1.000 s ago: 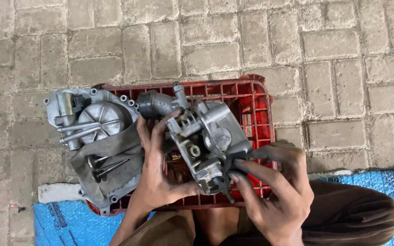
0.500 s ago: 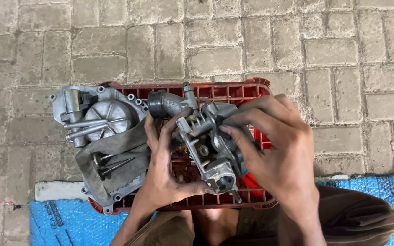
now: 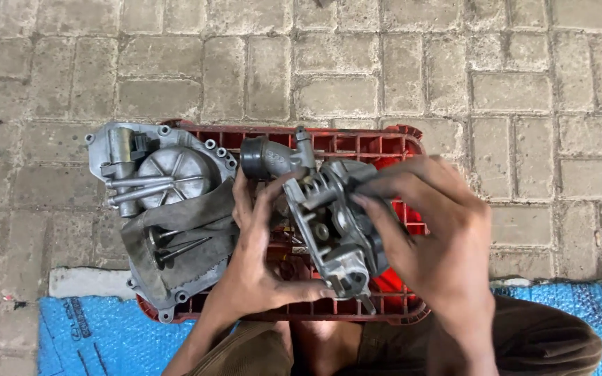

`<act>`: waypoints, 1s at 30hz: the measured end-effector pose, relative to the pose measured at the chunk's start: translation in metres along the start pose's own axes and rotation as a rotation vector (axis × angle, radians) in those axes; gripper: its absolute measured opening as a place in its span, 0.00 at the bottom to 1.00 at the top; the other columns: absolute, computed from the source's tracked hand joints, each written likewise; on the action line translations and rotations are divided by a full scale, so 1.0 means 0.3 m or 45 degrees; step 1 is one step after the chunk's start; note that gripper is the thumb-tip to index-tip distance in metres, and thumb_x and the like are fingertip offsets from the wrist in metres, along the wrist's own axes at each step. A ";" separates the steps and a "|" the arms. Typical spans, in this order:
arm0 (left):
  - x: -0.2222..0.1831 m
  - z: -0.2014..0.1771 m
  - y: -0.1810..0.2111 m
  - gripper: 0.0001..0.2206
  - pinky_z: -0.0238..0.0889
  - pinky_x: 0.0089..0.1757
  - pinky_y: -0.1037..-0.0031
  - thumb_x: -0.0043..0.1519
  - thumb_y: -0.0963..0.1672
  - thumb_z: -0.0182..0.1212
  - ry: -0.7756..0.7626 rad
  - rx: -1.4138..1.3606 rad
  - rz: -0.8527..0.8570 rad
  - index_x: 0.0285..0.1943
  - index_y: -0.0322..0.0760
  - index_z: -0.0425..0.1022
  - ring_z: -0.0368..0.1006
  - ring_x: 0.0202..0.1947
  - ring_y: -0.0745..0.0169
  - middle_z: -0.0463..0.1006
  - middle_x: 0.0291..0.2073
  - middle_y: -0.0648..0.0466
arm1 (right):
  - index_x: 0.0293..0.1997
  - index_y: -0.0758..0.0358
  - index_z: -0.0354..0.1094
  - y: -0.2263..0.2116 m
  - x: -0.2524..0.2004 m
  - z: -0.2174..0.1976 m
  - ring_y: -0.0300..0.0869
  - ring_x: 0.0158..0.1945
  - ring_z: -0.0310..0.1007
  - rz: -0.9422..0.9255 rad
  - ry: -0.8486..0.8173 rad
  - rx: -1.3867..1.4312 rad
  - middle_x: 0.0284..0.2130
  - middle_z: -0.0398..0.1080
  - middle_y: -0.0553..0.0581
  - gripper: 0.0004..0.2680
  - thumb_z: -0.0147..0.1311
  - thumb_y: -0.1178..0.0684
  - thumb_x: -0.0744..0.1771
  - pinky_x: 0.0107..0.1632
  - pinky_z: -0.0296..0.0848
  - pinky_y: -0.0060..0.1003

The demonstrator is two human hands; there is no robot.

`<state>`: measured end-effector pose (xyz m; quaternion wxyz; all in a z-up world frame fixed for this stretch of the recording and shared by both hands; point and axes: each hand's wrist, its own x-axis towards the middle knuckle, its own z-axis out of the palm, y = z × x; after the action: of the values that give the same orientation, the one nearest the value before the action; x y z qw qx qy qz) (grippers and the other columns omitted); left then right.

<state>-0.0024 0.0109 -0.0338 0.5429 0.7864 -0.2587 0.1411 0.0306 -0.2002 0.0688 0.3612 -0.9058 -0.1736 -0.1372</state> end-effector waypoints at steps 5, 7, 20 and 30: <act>-0.001 -0.007 0.000 0.64 0.18 0.73 0.25 0.42 0.56 0.79 -0.004 -0.048 -0.036 0.84 0.66 0.29 0.36 0.81 0.29 0.58 0.76 0.40 | 0.39 0.73 0.75 -0.030 0.020 0.020 0.44 0.36 0.74 -0.012 0.286 0.053 0.35 0.77 0.62 0.06 0.68 0.68 0.64 0.44 0.75 0.35; -0.007 -0.004 -0.007 0.64 0.20 0.72 0.23 0.43 0.57 0.77 -0.004 -0.022 -0.046 0.84 0.66 0.28 0.32 0.81 0.28 0.56 0.76 0.40 | 0.38 0.72 0.74 -0.059 0.031 -0.008 0.42 0.35 0.75 -0.037 0.206 0.131 0.34 0.78 0.62 0.06 0.68 0.67 0.63 0.43 0.78 0.33; 0.084 -0.058 0.094 0.56 0.28 0.67 0.29 0.34 0.56 0.77 -0.127 -0.091 -0.401 0.74 0.39 0.54 0.27 0.78 0.24 0.58 0.73 0.36 | 0.38 0.65 0.76 -0.125 0.085 -0.012 0.39 0.22 0.75 0.231 -0.397 -0.305 0.27 0.80 0.54 0.08 0.67 0.59 0.60 0.21 0.76 0.31; 0.059 -0.038 0.061 0.57 0.25 0.71 0.23 0.36 0.59 0.76 -0.068 -0.020 -0.236 0.76 0.37 0.53 0.29 0.80 0.25 0.56 0.75 0.39 | 0.38 0.73 0.78 0.012 0.114 -0.029 0.38 0.21 0.71 -0.178 -0.148 0.024 0.31 0.80 0.62 0.04 0.65 0.69 0.64 0.21 0.71 0.24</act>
<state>0.0026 0.0119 -0.0063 0.5529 0.8061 -0.2001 0.0671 0.0620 -0.2014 0.0856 0.3487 -0.8944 -0.2585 -0.1075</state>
